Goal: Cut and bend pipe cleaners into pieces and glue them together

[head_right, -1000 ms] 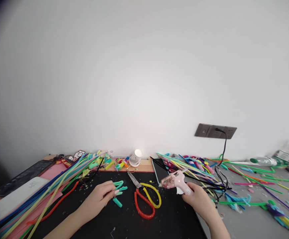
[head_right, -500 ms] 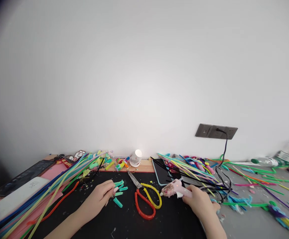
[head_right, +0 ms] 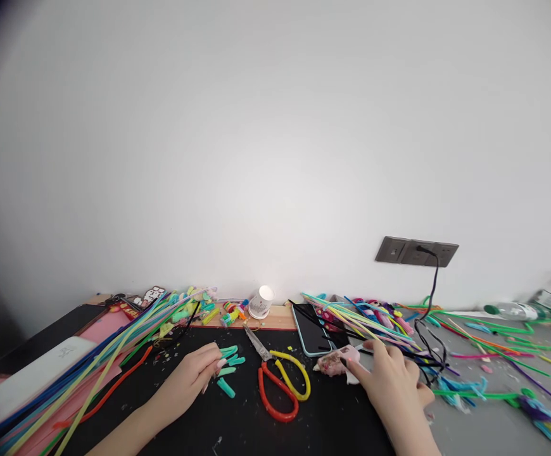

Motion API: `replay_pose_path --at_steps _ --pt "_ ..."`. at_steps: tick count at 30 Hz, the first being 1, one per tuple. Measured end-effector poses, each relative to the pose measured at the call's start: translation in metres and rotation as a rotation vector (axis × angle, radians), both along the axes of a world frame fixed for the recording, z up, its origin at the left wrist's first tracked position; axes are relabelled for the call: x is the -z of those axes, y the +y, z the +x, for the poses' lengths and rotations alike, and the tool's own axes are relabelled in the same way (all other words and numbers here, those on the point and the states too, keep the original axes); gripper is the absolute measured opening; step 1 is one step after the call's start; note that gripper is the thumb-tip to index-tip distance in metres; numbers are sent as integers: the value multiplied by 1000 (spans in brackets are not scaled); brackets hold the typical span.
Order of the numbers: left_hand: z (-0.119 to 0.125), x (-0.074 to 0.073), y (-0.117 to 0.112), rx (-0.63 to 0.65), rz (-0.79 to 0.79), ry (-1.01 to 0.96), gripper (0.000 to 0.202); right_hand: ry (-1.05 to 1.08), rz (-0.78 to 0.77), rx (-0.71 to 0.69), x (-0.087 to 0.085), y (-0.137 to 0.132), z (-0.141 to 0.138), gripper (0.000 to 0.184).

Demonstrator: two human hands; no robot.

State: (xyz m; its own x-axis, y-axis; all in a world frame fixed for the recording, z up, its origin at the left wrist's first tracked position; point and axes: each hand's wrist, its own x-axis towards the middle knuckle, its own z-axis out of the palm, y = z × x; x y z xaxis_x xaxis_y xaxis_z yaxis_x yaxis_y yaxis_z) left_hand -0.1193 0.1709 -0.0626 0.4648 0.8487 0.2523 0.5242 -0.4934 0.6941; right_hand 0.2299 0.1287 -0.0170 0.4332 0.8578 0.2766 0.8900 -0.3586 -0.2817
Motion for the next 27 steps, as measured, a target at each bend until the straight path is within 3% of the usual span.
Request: replay_pose_path --at_steps 2,5,8,11,13,16,23,27 --pt "0 -1 0 14 18 5 38 53 117 -123 -17 1 -34 30" --pt "-1 -3 0 49 38 14 38 324 104 -512 -25 6 -95 18" --pt "0 -5 0 85 44 19 38 535 62 -756 -5 14 -147 11" --pt "1 -4 0 81 53 24 35 781 40 -798 23 23 -177 9" --pt "1 -3 0 75 58 35 33 1052 4 -726 37 27 -186 8" --pt "2 -1 0 76 54 38 29 1214 21 -700 47 30 -188 12" --pt "4 7 2 -11 -38 -54 12 932 96 -818 51 27 -184 12" --pt "4 10 5 1 -165 -159 18 901 140 -855 52 25 -185 18"
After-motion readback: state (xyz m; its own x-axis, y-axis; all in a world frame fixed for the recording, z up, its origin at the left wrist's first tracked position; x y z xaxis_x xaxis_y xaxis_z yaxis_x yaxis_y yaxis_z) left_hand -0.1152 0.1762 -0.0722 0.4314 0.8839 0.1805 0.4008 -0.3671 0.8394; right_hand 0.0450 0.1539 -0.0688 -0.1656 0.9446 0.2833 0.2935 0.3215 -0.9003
